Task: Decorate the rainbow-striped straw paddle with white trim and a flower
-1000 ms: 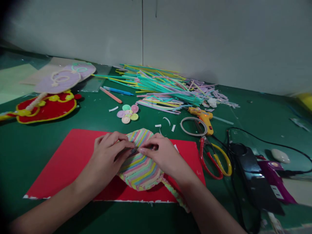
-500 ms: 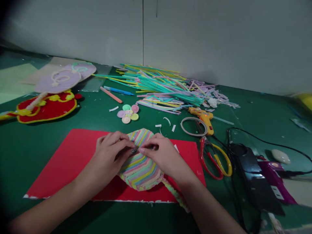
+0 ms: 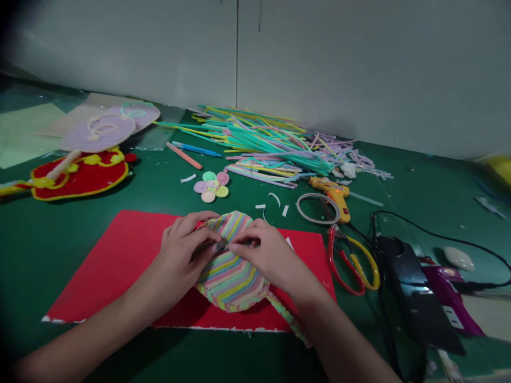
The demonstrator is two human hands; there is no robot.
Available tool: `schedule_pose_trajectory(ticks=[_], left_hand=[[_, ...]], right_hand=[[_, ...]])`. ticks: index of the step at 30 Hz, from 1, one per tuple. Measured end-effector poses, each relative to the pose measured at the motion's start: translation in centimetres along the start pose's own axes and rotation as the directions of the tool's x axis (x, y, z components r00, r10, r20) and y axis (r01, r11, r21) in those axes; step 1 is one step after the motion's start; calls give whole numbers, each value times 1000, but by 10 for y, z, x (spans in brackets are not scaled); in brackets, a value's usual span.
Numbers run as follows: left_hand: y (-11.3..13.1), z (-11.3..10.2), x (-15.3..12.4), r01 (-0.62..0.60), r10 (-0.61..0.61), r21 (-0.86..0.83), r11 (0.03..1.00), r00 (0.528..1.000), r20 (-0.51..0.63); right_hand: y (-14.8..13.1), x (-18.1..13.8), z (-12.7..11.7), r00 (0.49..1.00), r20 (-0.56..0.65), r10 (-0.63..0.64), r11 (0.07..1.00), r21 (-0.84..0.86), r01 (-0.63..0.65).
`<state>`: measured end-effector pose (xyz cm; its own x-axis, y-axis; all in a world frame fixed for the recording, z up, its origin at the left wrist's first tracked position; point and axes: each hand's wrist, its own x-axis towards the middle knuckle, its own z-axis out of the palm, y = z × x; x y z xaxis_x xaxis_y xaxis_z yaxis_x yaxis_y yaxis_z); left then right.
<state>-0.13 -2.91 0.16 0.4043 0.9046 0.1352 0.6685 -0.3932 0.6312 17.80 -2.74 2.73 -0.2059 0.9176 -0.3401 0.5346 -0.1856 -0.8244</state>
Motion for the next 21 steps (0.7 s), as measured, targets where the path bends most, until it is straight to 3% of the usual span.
schedule_pose_trajectory(ticks=[21], left_hand=[[-3, -1, 4, -11, 17, -58, 998, 995, 103]], right_hand=[[1, -1, 4, 999, -37, -5, 1000, 6, 5]])
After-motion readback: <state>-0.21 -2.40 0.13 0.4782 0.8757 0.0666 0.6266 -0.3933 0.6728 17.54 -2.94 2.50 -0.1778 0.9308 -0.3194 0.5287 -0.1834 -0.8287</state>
